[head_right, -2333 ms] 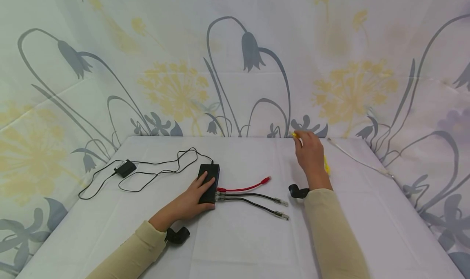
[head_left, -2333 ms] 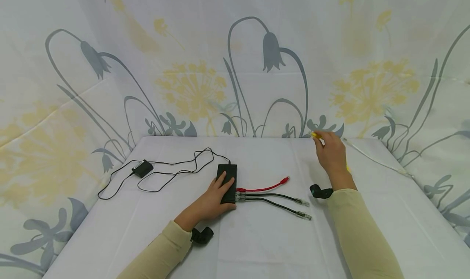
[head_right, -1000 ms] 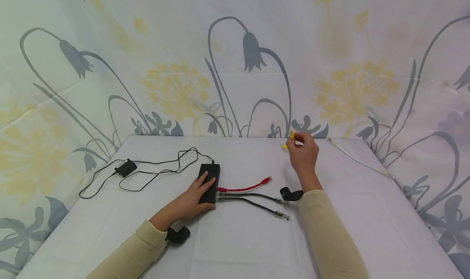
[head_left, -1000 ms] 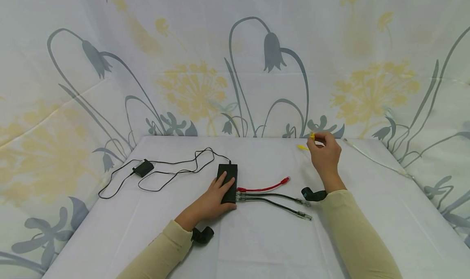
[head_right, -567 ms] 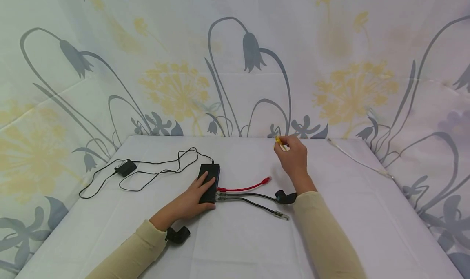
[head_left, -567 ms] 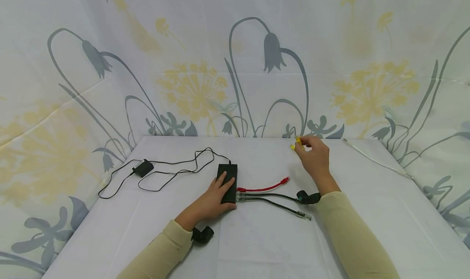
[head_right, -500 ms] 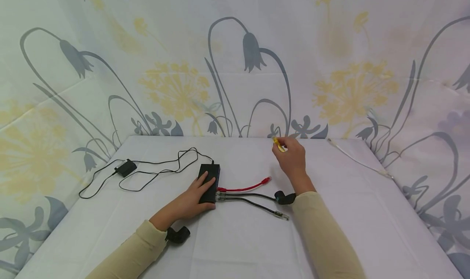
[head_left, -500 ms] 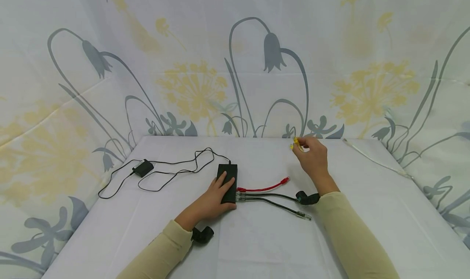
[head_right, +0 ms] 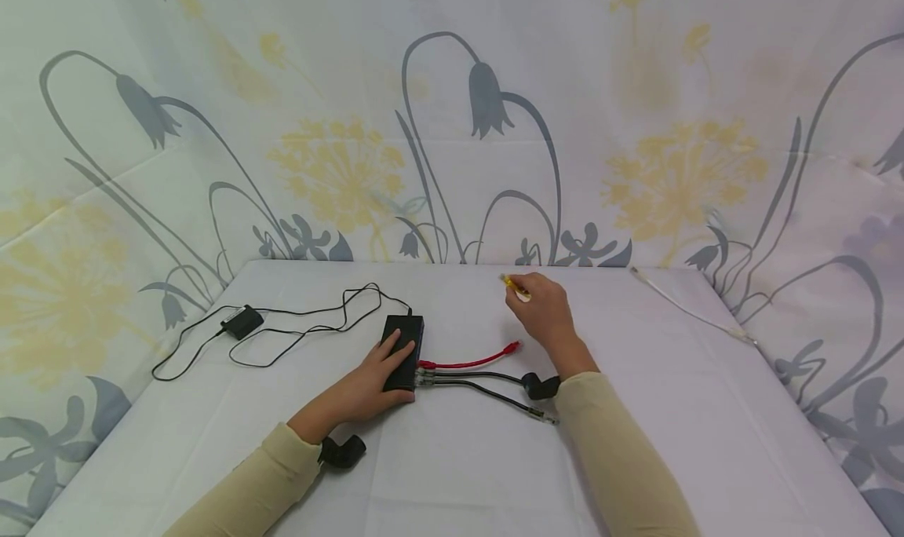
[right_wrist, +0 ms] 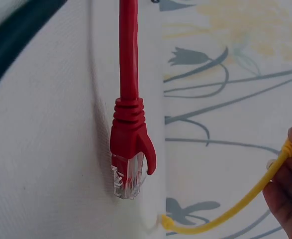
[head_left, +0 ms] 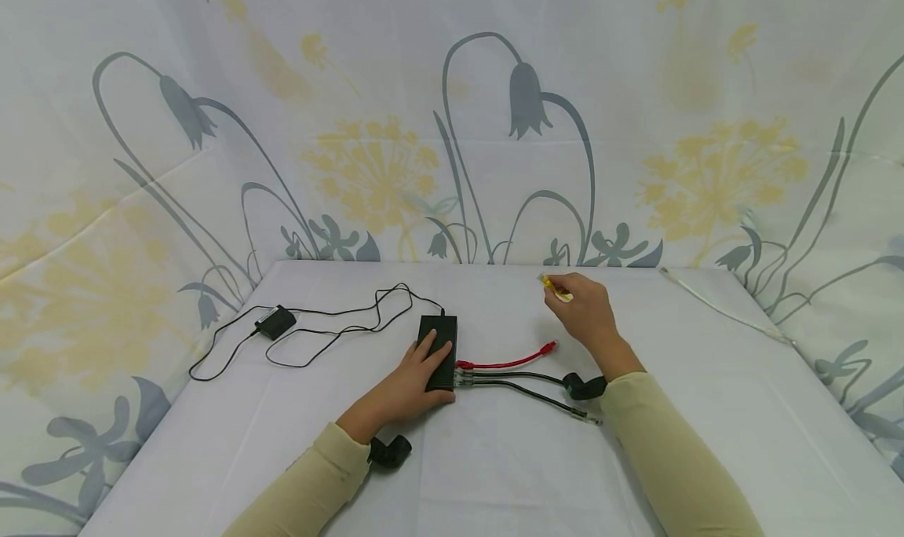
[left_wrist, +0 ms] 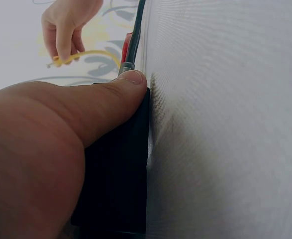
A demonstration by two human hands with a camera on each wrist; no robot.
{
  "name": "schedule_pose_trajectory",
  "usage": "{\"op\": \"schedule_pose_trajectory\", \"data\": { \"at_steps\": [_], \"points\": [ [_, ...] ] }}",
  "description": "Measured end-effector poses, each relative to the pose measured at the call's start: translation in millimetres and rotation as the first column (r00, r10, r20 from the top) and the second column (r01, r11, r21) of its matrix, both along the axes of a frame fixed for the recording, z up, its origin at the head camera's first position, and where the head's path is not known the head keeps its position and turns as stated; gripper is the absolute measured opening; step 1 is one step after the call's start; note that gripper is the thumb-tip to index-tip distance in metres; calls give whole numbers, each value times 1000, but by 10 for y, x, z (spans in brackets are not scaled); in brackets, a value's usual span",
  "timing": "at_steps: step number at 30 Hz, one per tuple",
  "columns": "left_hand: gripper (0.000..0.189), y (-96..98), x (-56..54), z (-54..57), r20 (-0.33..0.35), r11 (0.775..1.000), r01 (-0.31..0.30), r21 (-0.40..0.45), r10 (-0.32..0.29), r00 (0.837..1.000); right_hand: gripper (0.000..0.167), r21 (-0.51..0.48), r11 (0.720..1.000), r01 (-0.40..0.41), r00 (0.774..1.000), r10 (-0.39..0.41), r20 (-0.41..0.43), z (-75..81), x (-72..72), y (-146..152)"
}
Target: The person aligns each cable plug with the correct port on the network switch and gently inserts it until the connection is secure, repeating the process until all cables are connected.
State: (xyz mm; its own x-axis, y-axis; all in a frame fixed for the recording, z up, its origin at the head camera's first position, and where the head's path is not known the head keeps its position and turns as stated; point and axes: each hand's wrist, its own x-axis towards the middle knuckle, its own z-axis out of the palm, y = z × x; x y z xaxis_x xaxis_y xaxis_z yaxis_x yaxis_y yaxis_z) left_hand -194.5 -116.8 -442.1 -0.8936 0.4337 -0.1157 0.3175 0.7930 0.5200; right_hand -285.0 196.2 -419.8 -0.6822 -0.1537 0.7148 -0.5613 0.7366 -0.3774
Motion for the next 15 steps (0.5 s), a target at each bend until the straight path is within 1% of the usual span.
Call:
{"op": "schedule_pose_trajectory", "data": {
  "at_steps": [3,6,9,12,15],
  "points": [
    [81,1,2,-3,2,1000,2,0,-2,1000,18,16,1000,-25,999,24,36,4,23,-31],
    [81,1,5,-4,-1,1000,7,1,-7,1000,21,18,999,-28,994,26,103,1,39,-59],
    [82,1,5,-1,0,1000,6,-2,-6,1000,25,11,1000,-21,983,19,184,-1,52,-82],
    [82,1,4,2,5,1000,0,-7,0,1000,24,9,1000,-30,969,27,246,-4,63,-101],
    [81,1,5,5,5,1000,-4,-10,4,1000,18,5,998,-63,957,59,283,6,79,-121]
  ]
}}
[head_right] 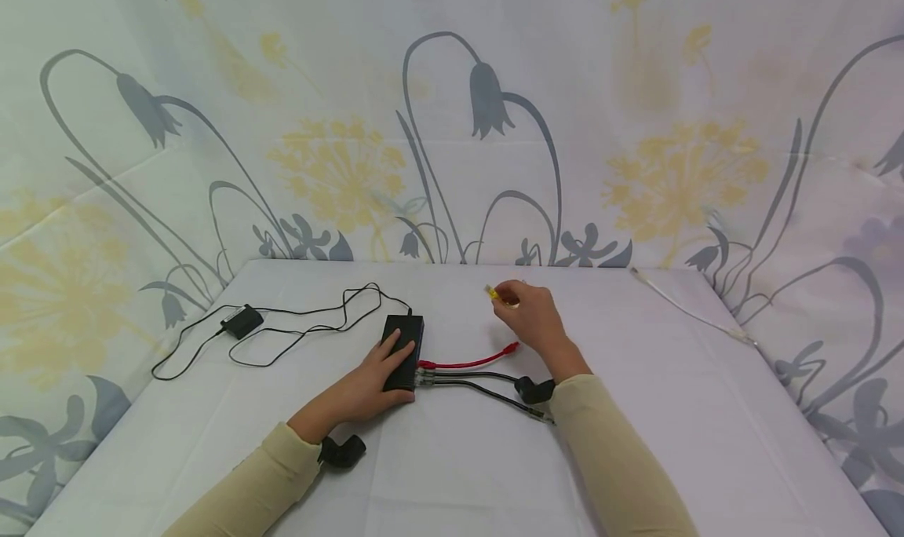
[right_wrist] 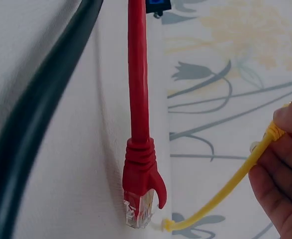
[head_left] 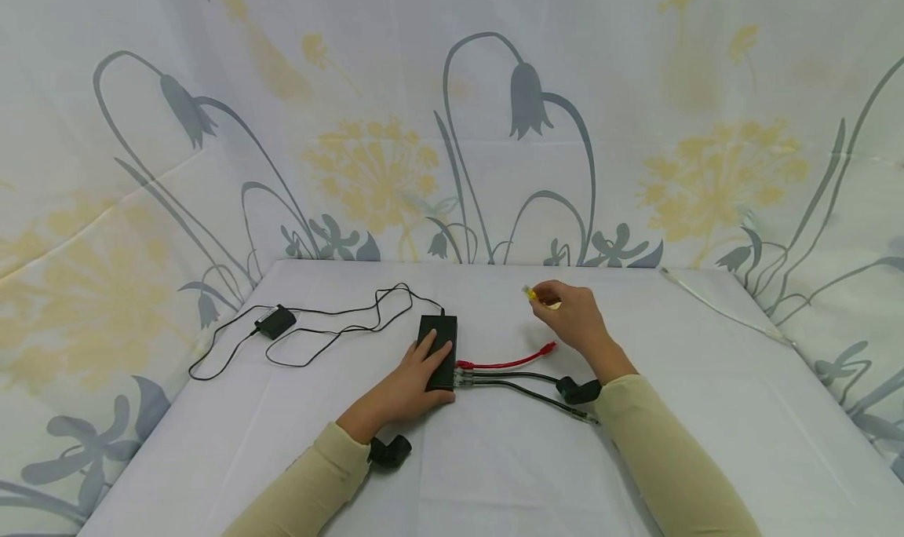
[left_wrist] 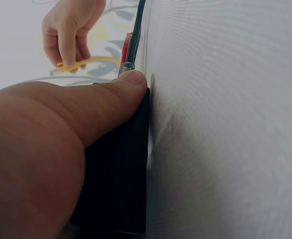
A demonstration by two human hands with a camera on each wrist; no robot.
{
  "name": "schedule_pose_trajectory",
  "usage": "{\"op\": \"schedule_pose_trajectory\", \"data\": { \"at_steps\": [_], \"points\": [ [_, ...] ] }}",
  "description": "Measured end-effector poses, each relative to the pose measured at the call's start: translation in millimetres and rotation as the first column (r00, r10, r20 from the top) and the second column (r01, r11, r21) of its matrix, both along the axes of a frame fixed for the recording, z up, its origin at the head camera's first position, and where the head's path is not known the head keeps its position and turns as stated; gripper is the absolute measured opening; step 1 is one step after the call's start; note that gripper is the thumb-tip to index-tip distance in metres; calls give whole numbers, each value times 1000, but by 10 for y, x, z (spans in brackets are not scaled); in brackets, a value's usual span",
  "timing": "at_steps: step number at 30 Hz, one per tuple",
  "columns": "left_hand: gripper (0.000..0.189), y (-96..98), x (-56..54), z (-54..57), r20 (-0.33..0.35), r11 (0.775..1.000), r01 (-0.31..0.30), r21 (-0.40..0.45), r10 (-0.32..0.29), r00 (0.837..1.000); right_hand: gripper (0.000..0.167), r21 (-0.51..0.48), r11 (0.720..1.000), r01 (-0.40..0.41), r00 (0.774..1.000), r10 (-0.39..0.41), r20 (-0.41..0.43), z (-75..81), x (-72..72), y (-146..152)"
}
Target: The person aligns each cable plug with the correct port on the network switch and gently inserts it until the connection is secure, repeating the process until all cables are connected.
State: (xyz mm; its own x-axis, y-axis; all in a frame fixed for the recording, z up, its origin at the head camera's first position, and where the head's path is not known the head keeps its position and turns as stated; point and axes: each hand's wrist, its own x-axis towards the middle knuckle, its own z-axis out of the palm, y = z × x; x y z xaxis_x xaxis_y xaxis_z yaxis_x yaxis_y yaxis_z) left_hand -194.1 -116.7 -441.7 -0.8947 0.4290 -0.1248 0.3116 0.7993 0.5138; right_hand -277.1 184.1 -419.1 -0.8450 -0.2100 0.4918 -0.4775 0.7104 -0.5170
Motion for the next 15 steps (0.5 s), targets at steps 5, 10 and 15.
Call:
{"op": "schedule_pose_trajectory", "data": {
  "at_steps": [5,10,15],
  "points": [
    [81,-1,9,7,-1,1000,1,5,-1,1000,17,4,999,-35,998,35,53,3,16,-24],
    [81,-4,9,3,-2,1000,4,9,-4,1000,20,24,999,-40,995,38,96,-25,11,-56],
    [81,-4,9,0,-1,1000,2,9,-2,1000,19,41,997,-68,992,63,112,-46,19,-94]
  ]
}}
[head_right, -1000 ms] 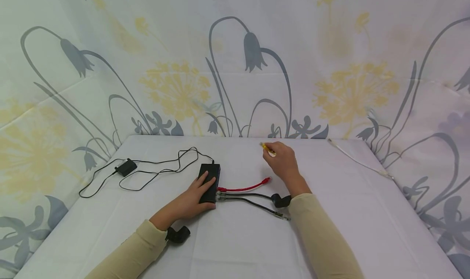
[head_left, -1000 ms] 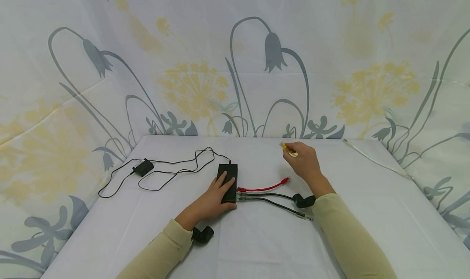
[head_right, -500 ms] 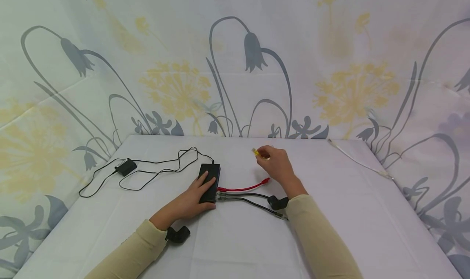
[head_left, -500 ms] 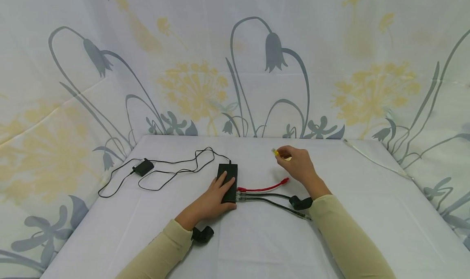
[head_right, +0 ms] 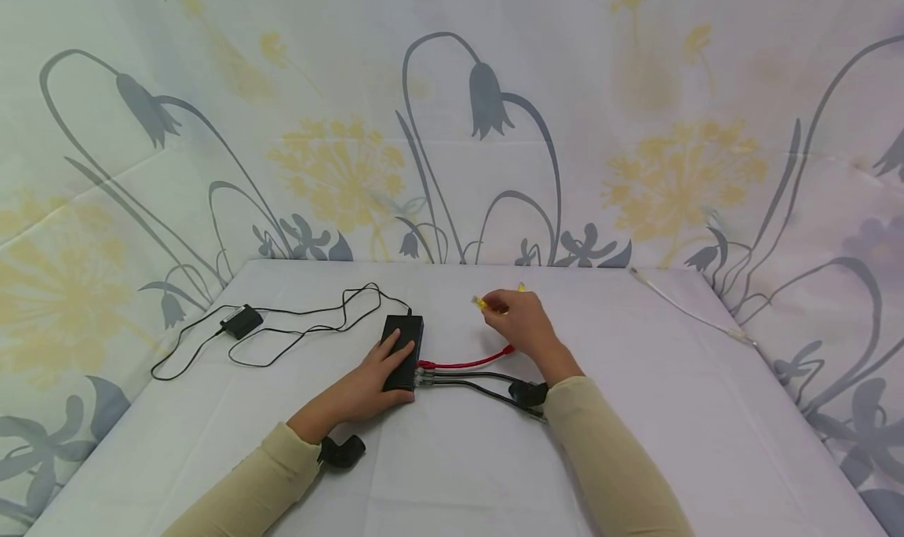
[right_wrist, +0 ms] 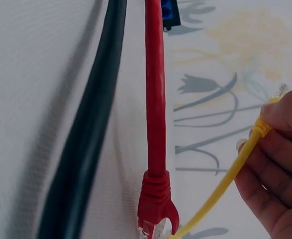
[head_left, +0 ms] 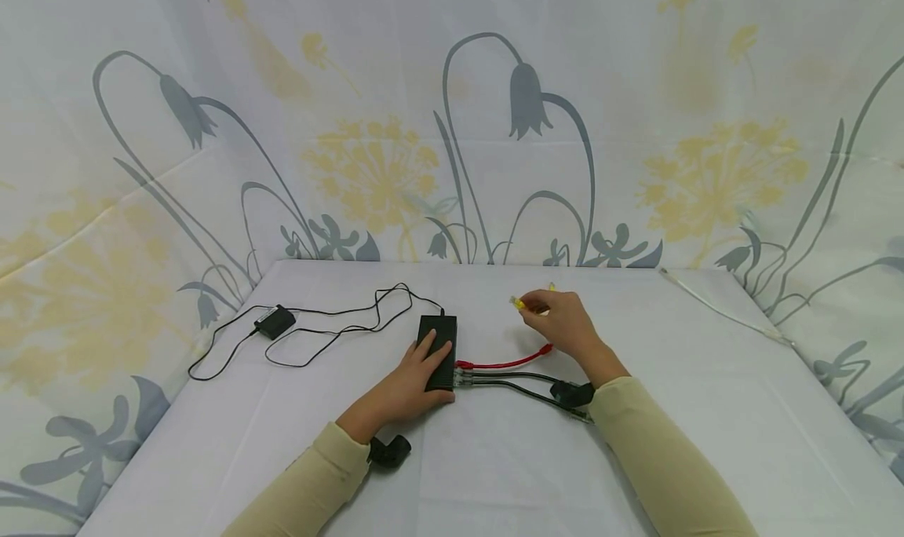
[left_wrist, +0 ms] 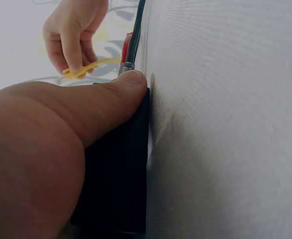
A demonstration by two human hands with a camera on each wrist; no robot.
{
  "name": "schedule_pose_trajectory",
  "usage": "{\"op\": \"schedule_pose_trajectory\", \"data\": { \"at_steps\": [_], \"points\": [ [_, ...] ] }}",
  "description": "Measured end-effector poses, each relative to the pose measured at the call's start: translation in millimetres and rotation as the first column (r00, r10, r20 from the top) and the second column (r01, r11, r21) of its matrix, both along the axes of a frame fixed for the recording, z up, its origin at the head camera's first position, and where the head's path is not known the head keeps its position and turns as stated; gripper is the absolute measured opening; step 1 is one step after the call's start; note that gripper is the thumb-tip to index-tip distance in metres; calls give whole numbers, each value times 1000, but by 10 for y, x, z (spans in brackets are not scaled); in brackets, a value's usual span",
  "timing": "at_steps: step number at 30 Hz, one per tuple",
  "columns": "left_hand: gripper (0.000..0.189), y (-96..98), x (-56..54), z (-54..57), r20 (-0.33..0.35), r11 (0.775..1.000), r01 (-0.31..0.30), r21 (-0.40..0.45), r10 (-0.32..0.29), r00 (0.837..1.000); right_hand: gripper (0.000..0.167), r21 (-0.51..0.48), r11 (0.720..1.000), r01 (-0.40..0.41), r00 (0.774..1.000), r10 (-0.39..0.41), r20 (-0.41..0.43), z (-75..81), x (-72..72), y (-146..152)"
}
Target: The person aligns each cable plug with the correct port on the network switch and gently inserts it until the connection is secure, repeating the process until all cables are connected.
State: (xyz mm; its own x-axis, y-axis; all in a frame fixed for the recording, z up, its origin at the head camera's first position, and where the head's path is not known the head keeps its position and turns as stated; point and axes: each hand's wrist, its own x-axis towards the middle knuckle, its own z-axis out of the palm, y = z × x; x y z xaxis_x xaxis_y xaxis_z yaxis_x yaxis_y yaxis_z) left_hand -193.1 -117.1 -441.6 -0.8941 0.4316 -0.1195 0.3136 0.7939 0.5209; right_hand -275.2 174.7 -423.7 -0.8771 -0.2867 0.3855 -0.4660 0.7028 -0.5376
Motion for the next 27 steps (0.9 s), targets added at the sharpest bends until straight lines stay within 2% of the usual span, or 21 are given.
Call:
{"op": "schedule_pose_trajectory", "data": {
  "at_steps": [6,13,27],
  "points": [
    [81,1,-6,-4,-4,1000,1,6,-1,1000,18,19,999,-39,999,39,14,-13,11,-51],
    [81,5,-22,-40,-19,1000,-1,-5,1,1000,15,59,997,-55,996,51,74,-51,19,-115],
    [80,22,-7,-1,-16,1000,-9,-1,9,1000,17,107,989,-107,986,91,143,-57,63,-218]
  ]
}}
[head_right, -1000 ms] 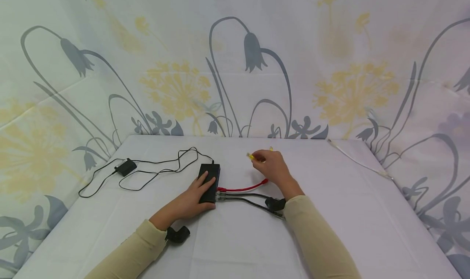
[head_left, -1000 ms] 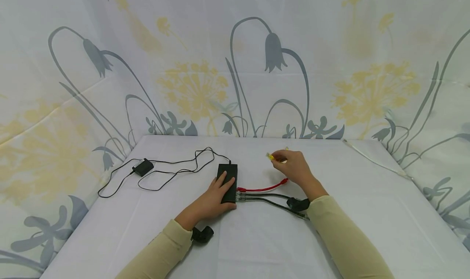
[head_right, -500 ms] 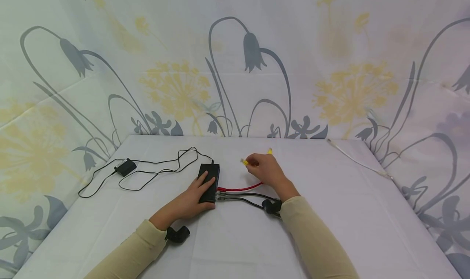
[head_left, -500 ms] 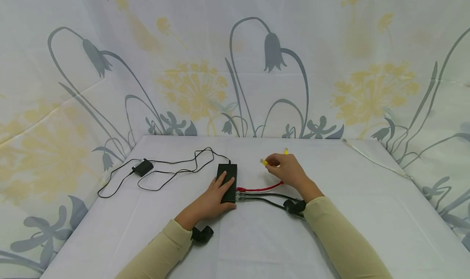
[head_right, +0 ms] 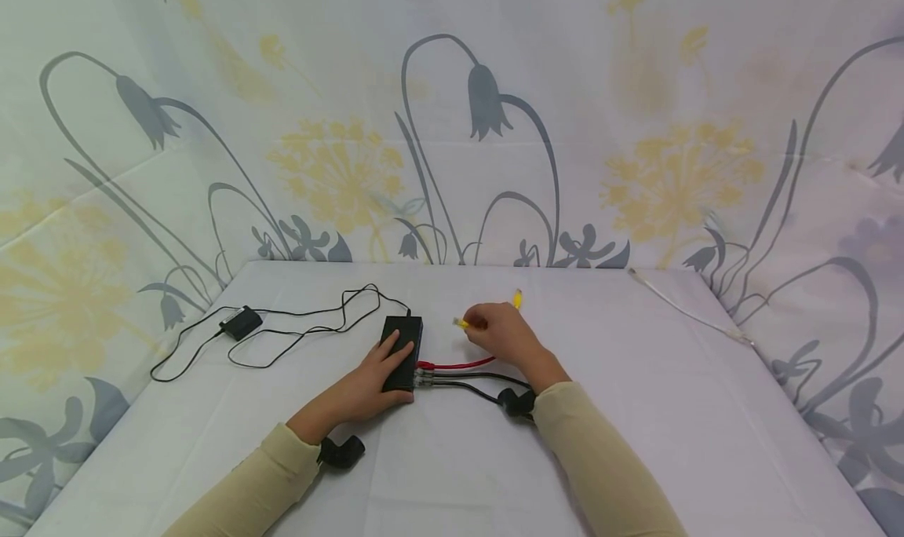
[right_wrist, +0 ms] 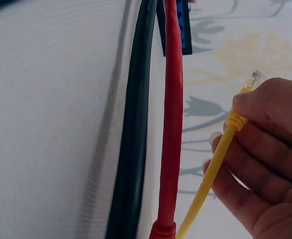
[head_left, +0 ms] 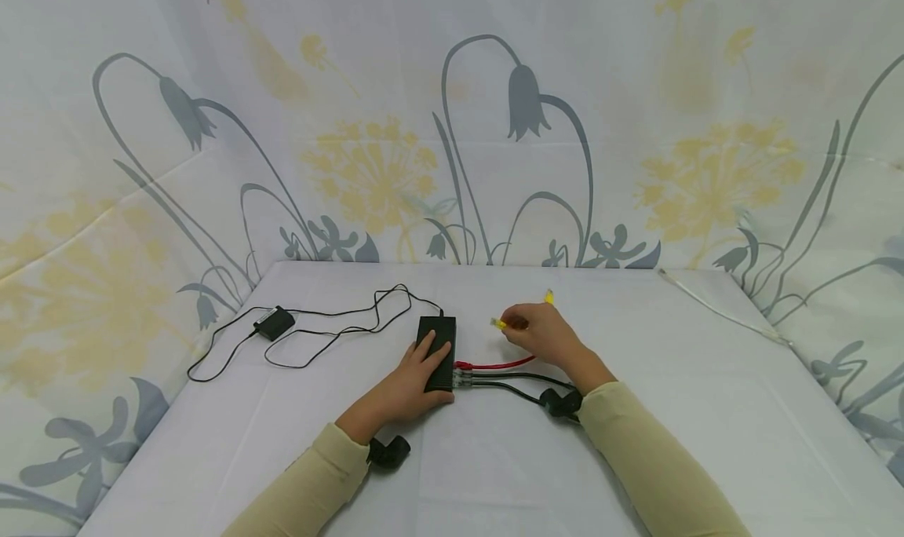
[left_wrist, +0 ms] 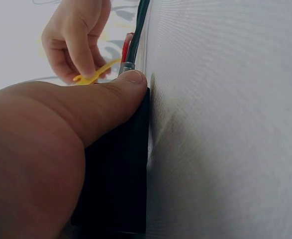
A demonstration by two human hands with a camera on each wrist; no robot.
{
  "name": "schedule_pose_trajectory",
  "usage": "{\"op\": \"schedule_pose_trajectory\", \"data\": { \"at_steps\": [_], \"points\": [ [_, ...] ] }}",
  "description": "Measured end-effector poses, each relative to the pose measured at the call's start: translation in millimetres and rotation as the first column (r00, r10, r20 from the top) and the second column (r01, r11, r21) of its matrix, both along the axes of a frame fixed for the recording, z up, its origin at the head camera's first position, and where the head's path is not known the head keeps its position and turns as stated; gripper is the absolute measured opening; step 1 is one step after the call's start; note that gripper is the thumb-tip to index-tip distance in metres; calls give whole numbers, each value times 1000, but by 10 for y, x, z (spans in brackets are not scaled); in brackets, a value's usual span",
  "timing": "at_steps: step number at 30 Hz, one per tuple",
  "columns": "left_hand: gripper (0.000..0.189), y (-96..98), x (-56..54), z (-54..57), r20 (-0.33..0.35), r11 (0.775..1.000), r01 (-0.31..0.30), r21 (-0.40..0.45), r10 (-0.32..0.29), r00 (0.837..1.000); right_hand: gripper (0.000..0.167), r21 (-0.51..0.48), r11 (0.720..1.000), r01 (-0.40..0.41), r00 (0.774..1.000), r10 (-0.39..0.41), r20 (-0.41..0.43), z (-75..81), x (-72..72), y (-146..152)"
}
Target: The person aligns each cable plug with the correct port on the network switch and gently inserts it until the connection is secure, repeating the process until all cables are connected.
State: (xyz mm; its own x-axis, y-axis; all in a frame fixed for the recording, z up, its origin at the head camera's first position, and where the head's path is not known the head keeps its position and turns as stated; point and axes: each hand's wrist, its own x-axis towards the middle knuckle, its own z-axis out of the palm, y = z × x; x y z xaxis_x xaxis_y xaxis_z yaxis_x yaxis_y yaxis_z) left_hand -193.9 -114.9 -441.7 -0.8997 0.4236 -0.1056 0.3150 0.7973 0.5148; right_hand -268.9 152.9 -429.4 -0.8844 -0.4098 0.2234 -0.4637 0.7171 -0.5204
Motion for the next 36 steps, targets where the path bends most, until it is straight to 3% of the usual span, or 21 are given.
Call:
{"op": "schedule_pose_trajectory", "data": {
  "at_steps": [15,25,36],
  "points": [
    [81,-7,-13,-20,5,1000,-1,1,1,1000,14,24,998,-51,998,52,-35,-2,49,-82],
    [82,-11,-18,-20,15,1000,1,-12,-1,1000,12,32,996,-83,996,82,35,-26,83,-200],
    [82,-17,-18,-24,15,1000,-3,-13,3,1000,13,109,990,-93,995,88,47,-24,117,-285]
  ]
}}
